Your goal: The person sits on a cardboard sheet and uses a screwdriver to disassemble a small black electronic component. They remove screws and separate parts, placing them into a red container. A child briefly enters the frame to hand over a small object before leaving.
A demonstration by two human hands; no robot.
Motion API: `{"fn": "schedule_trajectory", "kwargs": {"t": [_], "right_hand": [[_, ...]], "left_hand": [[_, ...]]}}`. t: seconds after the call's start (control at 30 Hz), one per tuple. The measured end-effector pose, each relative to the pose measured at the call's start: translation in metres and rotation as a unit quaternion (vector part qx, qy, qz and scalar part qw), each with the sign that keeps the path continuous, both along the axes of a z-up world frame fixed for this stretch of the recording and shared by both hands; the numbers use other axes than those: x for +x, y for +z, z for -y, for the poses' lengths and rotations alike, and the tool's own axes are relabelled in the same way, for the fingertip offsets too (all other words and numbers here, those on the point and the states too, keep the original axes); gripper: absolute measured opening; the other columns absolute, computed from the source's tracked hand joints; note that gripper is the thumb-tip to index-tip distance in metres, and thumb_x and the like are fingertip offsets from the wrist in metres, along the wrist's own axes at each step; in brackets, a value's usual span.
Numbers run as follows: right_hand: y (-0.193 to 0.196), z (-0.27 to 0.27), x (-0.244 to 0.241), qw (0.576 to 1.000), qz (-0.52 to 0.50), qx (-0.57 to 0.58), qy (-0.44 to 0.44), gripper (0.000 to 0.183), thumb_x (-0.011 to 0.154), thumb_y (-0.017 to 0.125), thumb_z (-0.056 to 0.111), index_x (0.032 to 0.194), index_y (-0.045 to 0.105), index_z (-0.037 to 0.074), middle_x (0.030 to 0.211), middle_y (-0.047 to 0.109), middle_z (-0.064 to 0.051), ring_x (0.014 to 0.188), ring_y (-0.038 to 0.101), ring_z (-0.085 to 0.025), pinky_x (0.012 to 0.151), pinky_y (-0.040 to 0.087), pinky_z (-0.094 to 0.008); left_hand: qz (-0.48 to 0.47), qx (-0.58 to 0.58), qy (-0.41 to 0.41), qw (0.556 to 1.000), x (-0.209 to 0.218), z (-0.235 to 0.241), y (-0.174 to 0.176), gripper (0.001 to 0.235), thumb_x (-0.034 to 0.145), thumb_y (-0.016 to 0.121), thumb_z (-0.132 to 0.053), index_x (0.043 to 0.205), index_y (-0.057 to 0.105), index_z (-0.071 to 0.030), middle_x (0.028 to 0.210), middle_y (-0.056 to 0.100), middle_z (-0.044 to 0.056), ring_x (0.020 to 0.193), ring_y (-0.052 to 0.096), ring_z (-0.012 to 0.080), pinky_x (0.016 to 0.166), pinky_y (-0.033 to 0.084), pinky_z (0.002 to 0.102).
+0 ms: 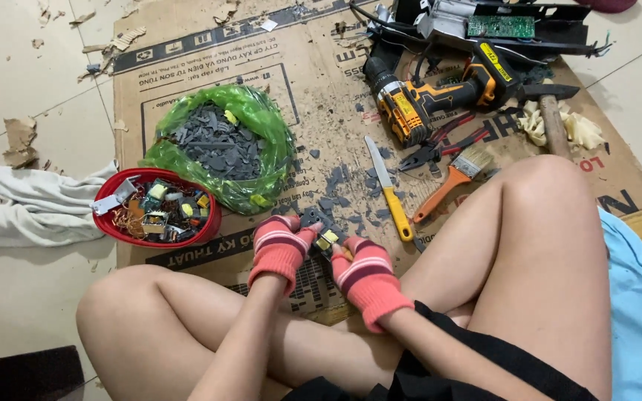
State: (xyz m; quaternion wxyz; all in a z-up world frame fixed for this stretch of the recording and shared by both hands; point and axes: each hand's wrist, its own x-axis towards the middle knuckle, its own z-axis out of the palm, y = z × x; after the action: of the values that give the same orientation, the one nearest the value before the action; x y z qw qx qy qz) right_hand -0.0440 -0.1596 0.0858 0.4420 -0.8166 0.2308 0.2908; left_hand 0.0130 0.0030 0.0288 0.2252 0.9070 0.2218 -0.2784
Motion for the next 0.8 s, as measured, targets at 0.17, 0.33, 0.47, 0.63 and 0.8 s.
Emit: {"fn": "schedule_trajectory", "kwargs": {"t": [0.17,0.33,0.47,0.63,0.8], "right_hand": [[-0.012,-0.002,-0.011,0.989,0.048,-0.100,0.102,0.043,0.094,0.054,0.048,0.124,0.069,0.022,0.106,0.079,-0.004,0.109,0.073,-0.026,0.098,0.059,-0.044],[-0.036,-0.007,-0.018,0.975,0.074,-0.152,0.142,0.044,0.094,0.048,0.055,0.121,0.066,0.026,0.102,0.078,-0.009,0.106,0.073,-0.030,0.095,0.060,-0.047],[-0.044,-0.008,-0.022,0.975,0.121,-0.156,0.102,0.037,0.093,0.052,0.053,0.113,0.070,0.027,0.092,0.078,-0.010,0.098,0.075,-0.033,0.089,0.062,-0.048],[-0.035,-0.008,-0.025,0.969,0.151,-0.162,0.109,0.035,0.095,0.055,0.047,0.110,0.072,0.021,0.088,0.078,-0.015,0.095,0.074,-0.037,0.087,0.062,-0.051],[-0.046,-0.007,-0.023,0.975,0.121,-0.161,0.092,0.038,0.092,0.056,0.055,0.113,0.071,0.027,0.091,0.079,-0.008,0.097,0.076,-0.031,0.089,0.061,-0.046]], "left_hand": [[-0.024,-0.008,0.012,1.000,0.004,0.003,0.013,0.061,0.080,0.072,-0.060,0.132,0.069,-0.029,0.128,0.071,0.014,0.123,0.064,0.0402,0.099,0.055,0.053],[-0.044,-0.010,0.021,0.999,0.008,0.002,0.017,0.063,0.083,0.071,-0.060,0.136,0.066,-0.028,0.132,0.067,0.017,0.125,0.061,0.0432,0.100,0.053,0.058],[-0.013,0.040,-0.029,0.999,0.000,0.007,0.021,0.054,0.086,0.065,-0.058,0.127,0.071,-0.024,0.119,0.072,0.016,0.118,0.066,0.0402,0.088,0.058,0.059],[-0.006,0.045,-0.025,0.999,-0.008,0.012,0.009,0.053,0.087,0.065,-0.057,0.127,0.071,-0.023,0.119,0.071,0.016,0.117,0.066,0.0396,0.088,0.058,0.059],[0.028,0.053,-0.020,0.998,-0.011,0.016,0.005,0.050,0.088,0.065,-0.054,0.126,0.070,-0.022,0.118,0.071,0.015,0.116,0.066,0.0386,0.090,0.057,0.057]]}}
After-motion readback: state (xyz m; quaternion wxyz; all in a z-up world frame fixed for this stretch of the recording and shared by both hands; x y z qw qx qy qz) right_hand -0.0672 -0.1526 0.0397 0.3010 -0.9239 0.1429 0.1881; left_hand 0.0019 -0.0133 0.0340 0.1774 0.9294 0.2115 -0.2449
